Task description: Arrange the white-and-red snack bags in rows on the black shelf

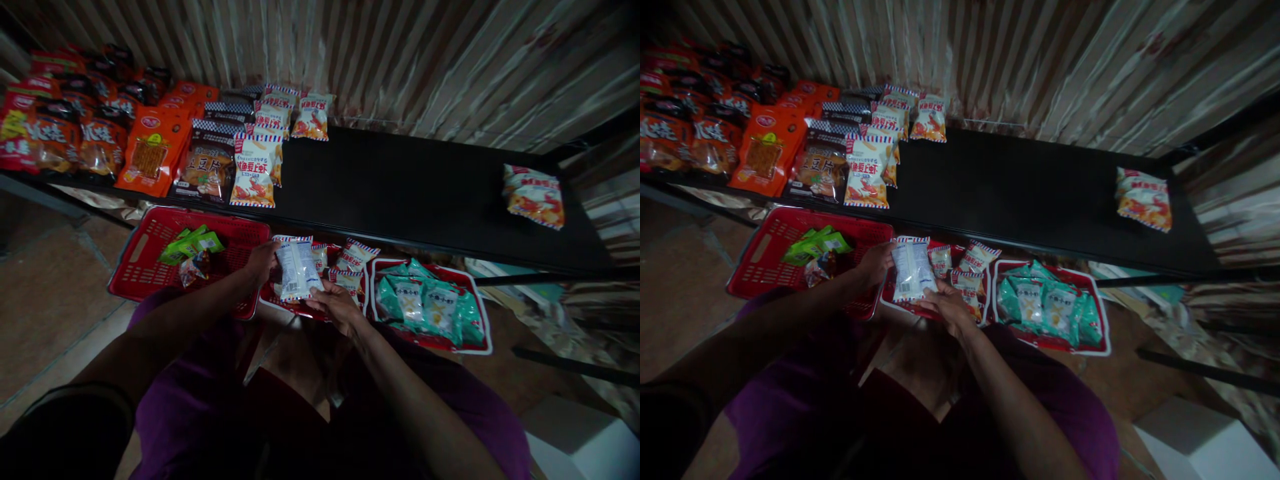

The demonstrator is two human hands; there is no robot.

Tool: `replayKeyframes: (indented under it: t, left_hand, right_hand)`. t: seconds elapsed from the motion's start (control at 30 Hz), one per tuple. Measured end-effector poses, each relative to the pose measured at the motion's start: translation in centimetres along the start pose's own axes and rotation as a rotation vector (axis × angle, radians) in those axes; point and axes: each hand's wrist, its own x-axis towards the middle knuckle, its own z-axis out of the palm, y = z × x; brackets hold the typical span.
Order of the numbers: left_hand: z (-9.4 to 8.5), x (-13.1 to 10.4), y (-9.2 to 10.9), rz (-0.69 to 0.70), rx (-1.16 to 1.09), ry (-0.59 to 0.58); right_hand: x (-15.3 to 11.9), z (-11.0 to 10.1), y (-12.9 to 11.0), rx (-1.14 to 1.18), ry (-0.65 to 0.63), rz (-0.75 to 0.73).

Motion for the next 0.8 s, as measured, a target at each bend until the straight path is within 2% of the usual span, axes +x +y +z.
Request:
replayKeyframes:
  t: [0.17,0.27,0.37,0.43,0.57,0.63,0.73,0.8]
  left_hand:
    - [0.1,0.3,0.1,-0.04,-0.008,-0.06]
    - [0.3,-0.4,-0.6,-0.208,0.053,-0.098]
    - [0.3,-1.5,-1.8,-0.345,0.101,-0.231]
    - [0.3,-2.1,-2.6,-0.316,0.066,-0.291]
    - [0.3,-2.2,-3.4,-0.248,0.064,-0.237]
    - [0.4,-2.0,-3.5,-0.233,0.072,-0.206]
    - [0.4,-1.8,-3.9,-0.213,0.091,-0.18]
    - [0.3,-1.9,-4.3,-0.184,0.122,-0.179]
  right_hand:
    - [0.2,-0.1,0.5,0.061,0.057,0.004]
    - [0.4,-0.1,0.6,0.107,0.084,-0.011]
    - [0.6,-0.2,0.5,0.112,0.132,-0.02]
    - [0.7,-0.3,0.5,0.101,0.144,-0.011]
    - [0.7,-0.5,0.9,0.027,0.107,-0.02]
    - [0.7,-0.5,1.0,-0.099,0.126,-0.12]
    - [0.6,-0.4,0.7,-0.433,0.2,-0.407]
    - [0.5,-0.3,0.3,-0.681,0.205,-0.592]
